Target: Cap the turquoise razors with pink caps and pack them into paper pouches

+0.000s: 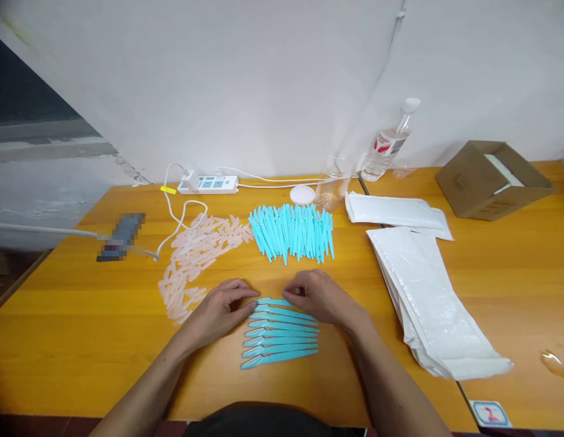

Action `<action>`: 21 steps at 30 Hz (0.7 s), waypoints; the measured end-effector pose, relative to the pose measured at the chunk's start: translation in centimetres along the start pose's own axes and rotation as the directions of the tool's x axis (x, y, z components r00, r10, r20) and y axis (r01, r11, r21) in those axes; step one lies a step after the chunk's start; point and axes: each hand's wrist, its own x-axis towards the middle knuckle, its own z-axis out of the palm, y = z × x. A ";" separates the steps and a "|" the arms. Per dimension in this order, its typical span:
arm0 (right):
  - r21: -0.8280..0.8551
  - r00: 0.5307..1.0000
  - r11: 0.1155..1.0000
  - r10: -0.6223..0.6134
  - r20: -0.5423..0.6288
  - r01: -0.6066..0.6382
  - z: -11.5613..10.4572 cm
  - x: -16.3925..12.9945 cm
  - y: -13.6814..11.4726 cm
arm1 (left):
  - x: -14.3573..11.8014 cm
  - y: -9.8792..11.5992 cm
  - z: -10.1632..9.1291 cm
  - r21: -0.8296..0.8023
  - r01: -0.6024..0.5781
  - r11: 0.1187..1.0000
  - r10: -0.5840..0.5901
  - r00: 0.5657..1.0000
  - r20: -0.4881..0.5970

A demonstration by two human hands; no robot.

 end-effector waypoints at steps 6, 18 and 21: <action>-0.081 0.973 0.987 0.118 -0.200 -0.137 -1.2 1.6 0.3 | -0.3 0.1 -0.3 0.067 -0.046 0.997 0.043 0.998 0.052; -0.257 0.889 0.872 0.332 -0.316 -0.417 -0.9 8.1 -0.1 | -1.7 -1.7 -3.3 0.021 0.059 0.998 -0.058 0.995 -0.080; -0.303 0.902 0.861 0.332 -0.275 -0.409 -0.4 8.8 -0.5 | -3.2 -3.2 -5.1 0.123 0.116 0.986 -0.105 0.991 -0.087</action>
